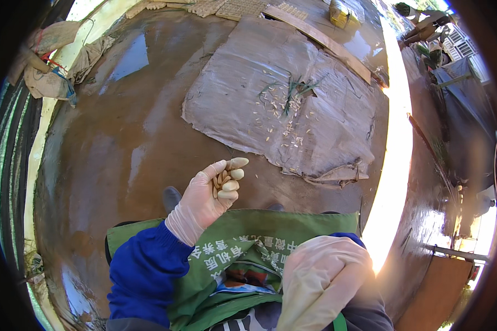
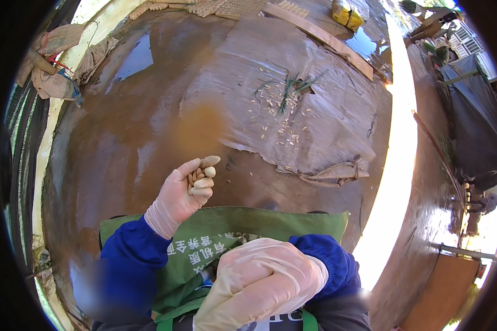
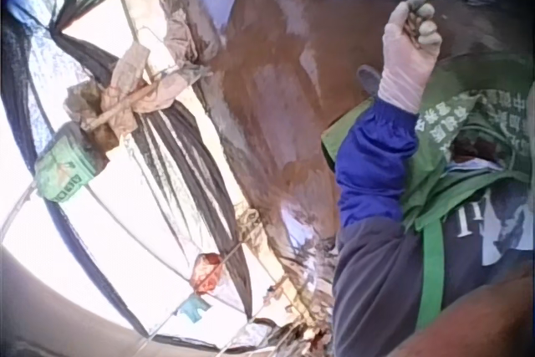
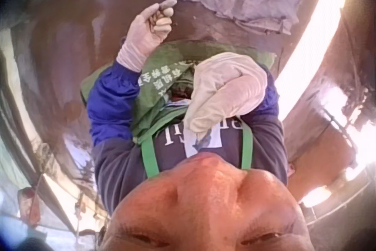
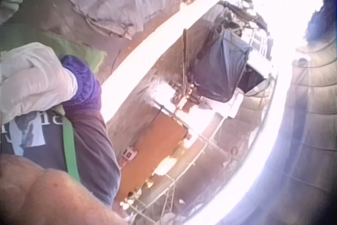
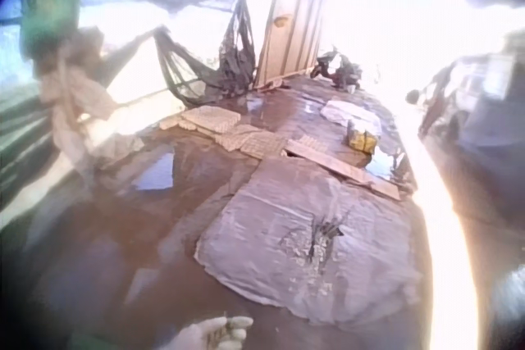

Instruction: The person peels garlic cloves by hand, removing the outer skins and placing the peeled cloves into a green apron pocket. The person walks through a covered outdoor workspace while continuing to peel garlic.

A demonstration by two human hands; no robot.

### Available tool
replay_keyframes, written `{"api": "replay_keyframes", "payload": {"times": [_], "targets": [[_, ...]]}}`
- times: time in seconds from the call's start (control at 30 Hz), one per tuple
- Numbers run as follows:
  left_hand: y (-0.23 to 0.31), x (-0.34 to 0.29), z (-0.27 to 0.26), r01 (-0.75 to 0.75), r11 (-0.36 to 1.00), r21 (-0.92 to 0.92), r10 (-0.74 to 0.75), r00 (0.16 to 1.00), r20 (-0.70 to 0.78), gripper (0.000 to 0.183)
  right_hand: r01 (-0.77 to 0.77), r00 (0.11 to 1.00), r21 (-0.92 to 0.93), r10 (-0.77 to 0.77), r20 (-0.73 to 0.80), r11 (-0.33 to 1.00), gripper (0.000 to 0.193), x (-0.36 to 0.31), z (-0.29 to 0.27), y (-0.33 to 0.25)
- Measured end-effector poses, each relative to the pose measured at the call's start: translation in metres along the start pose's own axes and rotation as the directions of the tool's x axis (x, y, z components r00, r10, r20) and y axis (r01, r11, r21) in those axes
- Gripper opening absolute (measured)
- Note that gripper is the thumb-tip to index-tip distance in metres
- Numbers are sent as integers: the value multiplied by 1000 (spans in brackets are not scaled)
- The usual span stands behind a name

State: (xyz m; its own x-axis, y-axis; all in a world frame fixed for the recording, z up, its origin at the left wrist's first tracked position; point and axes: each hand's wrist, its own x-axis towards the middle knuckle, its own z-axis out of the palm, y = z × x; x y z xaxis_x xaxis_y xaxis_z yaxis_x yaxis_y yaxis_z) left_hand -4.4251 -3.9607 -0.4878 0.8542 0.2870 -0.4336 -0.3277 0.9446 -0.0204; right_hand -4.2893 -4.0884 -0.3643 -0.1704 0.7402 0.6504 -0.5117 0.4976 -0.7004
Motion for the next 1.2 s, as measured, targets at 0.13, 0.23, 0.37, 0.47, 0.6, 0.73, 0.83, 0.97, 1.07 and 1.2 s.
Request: {"api": "replay_keyframes", "payload": {"times": [0.13, 0.23, 0.37, 0.47, 0.6, 0.73, 0.83, 0.97, 1.07, 1.2], "targets": [[1, -2, 2, -14, 998, 61, 14, 1000, -5, 34, 52, 998, 178, -56, 18, 983, 10, 3, -1, -2], [1, -5, 3, -27, 993, 113, 31, 999, -33, 34, 76, 996, 245, -84, 23, 967, 12, 7, 1, -3], [0, -6, 6, -42, 985, 167, 53, 997, -59, 33, 94, 994, 292, -106, 25, 952, 15, 9, 1, 0], [-1, -6, 8, -52, 981, 189, 70, 993, -93, 33, 102, 992, 324, -120, 36, 940, 15, 10, 1, 4], [-1, -7, 10, -55, 979, 194, 73, 994, -84, 33, 124, 992, 345, -122, -29, 930, 15, 9, 7, 4], [-1, -7, 11, -53, 979, 196, 74, 992, -104, 33, 116, 993, 308, -107, -45, 944, 15, 7, 11, 3], [-2, -7, 12, -60, 976, 211, 84, 990, -110, 33, 114, 993, 281, -100, -63, 953, 16, 6, 11, 3], [-3, -8, 13, -62, 977, 205, 89, 988, -125, 33, 65, 995, 334, -38, -87, 940, 16, 4, 14, 3], [-2, -7, 12, -58, 978, 201, 85, 988, -127, 33, 83, 996, 306, -72, -48, 948, 13, 3, 13, 5], [-2, -7, 11, -46, 982, 186, 63, 994, -92, 33, 69, 998, 254, -67, -16, 965, 11, 6, 9, 5]]}}
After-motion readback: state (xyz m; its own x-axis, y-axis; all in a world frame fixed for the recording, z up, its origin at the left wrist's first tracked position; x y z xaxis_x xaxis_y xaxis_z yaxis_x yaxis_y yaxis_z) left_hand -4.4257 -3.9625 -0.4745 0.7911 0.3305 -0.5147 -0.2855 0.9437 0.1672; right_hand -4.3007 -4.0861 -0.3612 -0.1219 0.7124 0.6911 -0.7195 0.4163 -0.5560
